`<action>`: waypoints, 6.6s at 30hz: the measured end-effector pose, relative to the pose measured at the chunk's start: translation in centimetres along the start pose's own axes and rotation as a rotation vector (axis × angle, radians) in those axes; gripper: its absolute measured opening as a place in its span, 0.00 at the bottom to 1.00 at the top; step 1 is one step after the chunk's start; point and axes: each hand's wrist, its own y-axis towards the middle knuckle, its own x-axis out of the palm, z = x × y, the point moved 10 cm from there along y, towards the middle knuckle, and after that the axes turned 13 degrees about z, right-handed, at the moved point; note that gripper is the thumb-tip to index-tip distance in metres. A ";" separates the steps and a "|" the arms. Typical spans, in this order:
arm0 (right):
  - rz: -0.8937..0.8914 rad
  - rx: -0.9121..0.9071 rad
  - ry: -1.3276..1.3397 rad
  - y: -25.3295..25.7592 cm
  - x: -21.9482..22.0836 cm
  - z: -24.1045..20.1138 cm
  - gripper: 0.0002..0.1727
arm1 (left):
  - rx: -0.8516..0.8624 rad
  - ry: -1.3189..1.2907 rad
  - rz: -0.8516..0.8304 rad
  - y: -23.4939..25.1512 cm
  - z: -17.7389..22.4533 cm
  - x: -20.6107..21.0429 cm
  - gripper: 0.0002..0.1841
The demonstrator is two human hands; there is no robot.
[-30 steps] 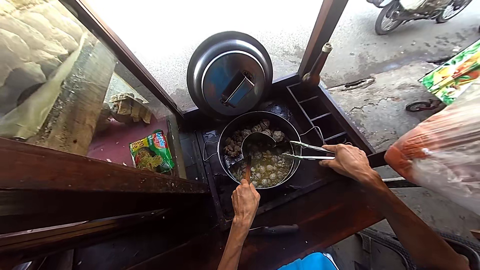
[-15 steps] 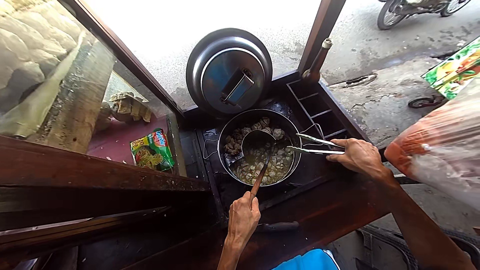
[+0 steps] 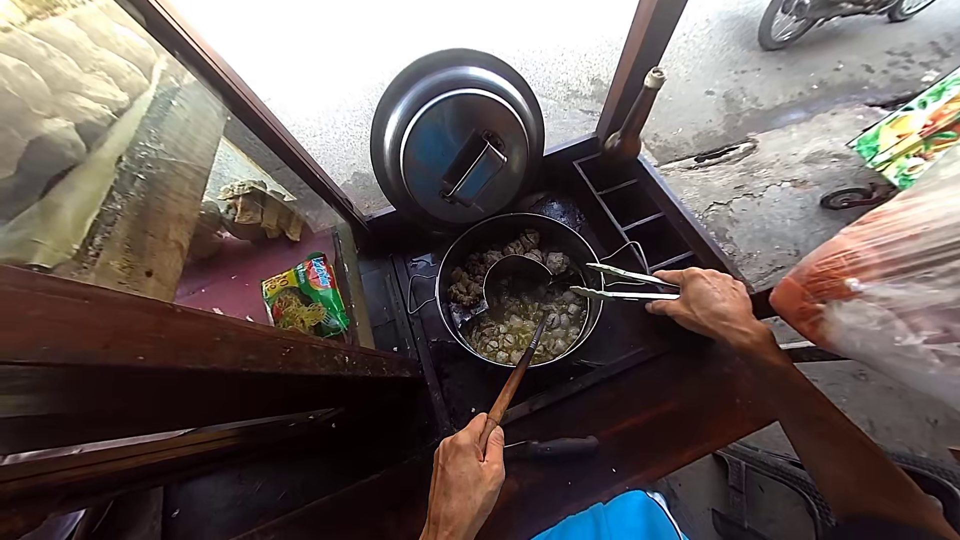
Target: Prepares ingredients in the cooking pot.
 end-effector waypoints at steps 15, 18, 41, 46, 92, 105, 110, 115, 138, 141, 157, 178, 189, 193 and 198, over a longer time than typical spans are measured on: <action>-0.125 -0.288 -0.249 1.2 7.1 -9.9 0.16 | -0.031 0.009 0.019 -2.4 0.2 -2.7 0.11; -0.123 -0.371 -0.296 1.2 8.5 -11.2 0.17 | -0.037 0.001 0.021 -2.5 0.0 -2.9 0.11; -0.123 -0.623 -0.320 0.1 11.1 -14.2 0.12 | -0.072 -0.004 -0.005 -1.6 -0.4 -3.1 0.11; -0.160 -0.536 -0.296 0.9 9.2 -13.5 0.11 | -0.081 0.004 -0.004 -1.5 -0.8 -3.2 0.12; -0.171 -0.410 -0.330 0.4 9.3 -14.1 0.11 | -0.113 0.018 -0.036 -1.6 -0.9 -2.7 0.12; 0.238 -0.580 0.012 1.5 -0.2 -21.5 0.11 | -0.123 0.013 -0.033 -1.8 -0.9 -2.3 0.12; 0.014 -0.466 -0.104 -0.1 1.9 -20.4 0.11 | -0.141 -0.001 -0.046 -2.3 -0.8 -2.3 0.13; -0.244 -0.463 -0.209 -1.8 8.1 -19.2 0.15 | -0.132 0.019 -0.078 -2.3 -0.2 -1.7 0.13; -0.230 -0.618 -0.204 -1.6 13.5 -22.1 0.20 | -0.100 0.050 -0.146 -1.8 0.7 -0.7 0.14; -0.236 -0.626 -0.184 -1.3 15.3 -22.9 0.22 | -0.108 0.045 -0.151 -1.8 0.6 -0.7 0.14; -0.254 -0.702 -0.186 -0.8 15.8 -25.0 0.12 | -0.115 0.050 -0.172 -1.7 0.6 -0.6 0.14; 0.179 -0.663 -0.021 4.3 4.4 -24.8 0.13 | -0.138 0.061 -0.209 -1.7 0.7 -0.3 0.15; -0.063 -0.325 -0.157 1.6 2.8 -14.5 0.13 | -0.087 0.068 -0.161 -1.7 1.2 -0.3 0.14; -0.149 -0.390 -0.174 1.3 7.5 -15.5 0.18 | -0.081 0.078 -0.162 -1.9 1.5 -0.3 0.14; -0.213 -0.524 -0.155 0.5 12.0 -19.4 0.19 | -0.085 0.076 -0.154 -1.9 1.6 -0.4 0.14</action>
